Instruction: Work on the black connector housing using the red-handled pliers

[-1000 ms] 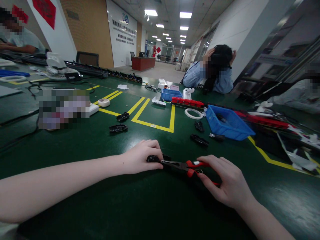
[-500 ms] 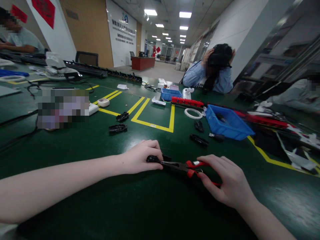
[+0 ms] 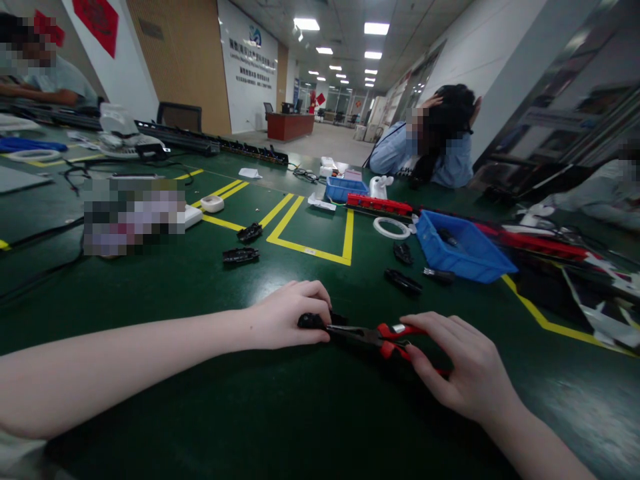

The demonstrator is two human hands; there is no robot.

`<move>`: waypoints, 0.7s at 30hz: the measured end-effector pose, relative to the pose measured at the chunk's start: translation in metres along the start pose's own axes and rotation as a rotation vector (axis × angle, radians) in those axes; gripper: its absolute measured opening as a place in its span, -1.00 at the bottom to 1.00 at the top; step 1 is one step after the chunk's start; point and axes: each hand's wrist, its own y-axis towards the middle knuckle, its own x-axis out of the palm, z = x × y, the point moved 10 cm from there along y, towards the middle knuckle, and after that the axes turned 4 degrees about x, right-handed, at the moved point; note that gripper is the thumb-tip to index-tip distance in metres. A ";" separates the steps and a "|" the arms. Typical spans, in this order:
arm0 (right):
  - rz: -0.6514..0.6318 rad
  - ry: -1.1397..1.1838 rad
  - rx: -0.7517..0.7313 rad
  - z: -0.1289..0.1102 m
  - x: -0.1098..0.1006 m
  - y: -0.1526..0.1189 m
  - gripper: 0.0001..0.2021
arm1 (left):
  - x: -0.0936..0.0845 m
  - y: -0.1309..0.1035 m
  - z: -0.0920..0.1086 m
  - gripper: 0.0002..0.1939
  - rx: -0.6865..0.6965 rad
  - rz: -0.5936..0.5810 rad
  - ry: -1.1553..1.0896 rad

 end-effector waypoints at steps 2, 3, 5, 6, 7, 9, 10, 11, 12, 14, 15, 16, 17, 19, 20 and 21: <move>0.007 0.007 0.003 0.001 0.000 -0.001 -0.79 | 0.001 0.000 -0.001 -0.89 0.001 -0.007 0.006; 0.008 0.011 0.005 0.002 0.000 -0.001 -0.79 | 0.001 0.000 -0.001 -0.90 0.004 -0.009 0.004; 0.017 0.015 0.011 0.003 0.000 -0.002 -0.78 | 0.001 0.001 0.000 -0.91 0.019 -0.008 -0.009; 0.018 0.017 0.012 0.004 0.000 -0.002 -0.77 | 0.001 0.001 0.001 -0.92 0.031 -0.007 -0.019; 0.020 0.023 0.012 0.004 0.000 -0.002 -0.76 | 0.001 0.001 0.001 -0.92 0.041 -0.007 -0.028; 0.026 0.036 0.009 0.005 0.000 -0.003 -0.75 | 0.002 0.002 0.001 -0.92 0.052 -0.009 -0.041; 0.029 0.042 0.007 0.006 0.000 -0.003 -0.74 | 0.002 0.002 0.000 -0.92 0.052 -0.012 -0.045; 0.031 0.045 0.007 0.006 0.000 -0.003 -0.73 | 0.002 0.002 0.000 -0.92 0.051 -0.016 -0.048; 0.034 0.045 0.009 0.007 0.000 -0.004 -0.73 | 0.002 0.002 -0.001 -0.92 0.049 -0.020 -0.050; 0.028 0.040 0.014 0.008 0.001 -0.004 -0.72 | 0.002 0.002 -0.001 -0.92 0.047 -0.023 -0.050; 0.021 0.038 0.015 0.008 0.002 -0.004 -0.72 | 0.002 0.002 -0.001 -0.92 0.047 -0.024 -0.049; 0.017 0.037 0.014 0.008 0.002 -0.005 -0.72 | 0.001 0.002 0.000 -0.91 0.049 -0.024 -0.049; 0.016 0.037 0.012 0.008 0.002 -0.005 -0.71 | 0.001 0.002 0.001 -0.92 0.051 -0.022 -0.048; 0.027 0.041 0.009 0.007 0.001 -0.005 -0.70 | 0.001 0.002 0.001 -0.92 0.049 -0.021 -0.048; 0.036 0.042 0.006 0.007 -0.001 -0.006 -0.70 | 0.001 0.002 0.001 -0.92 0.045 -0.022 -0.046; 0.044 0.041 0.004 0.006 -0.002 -0.006 -0.69 | 0.001 0.002 0.001 -0.92 0.042 -0.024 -0.044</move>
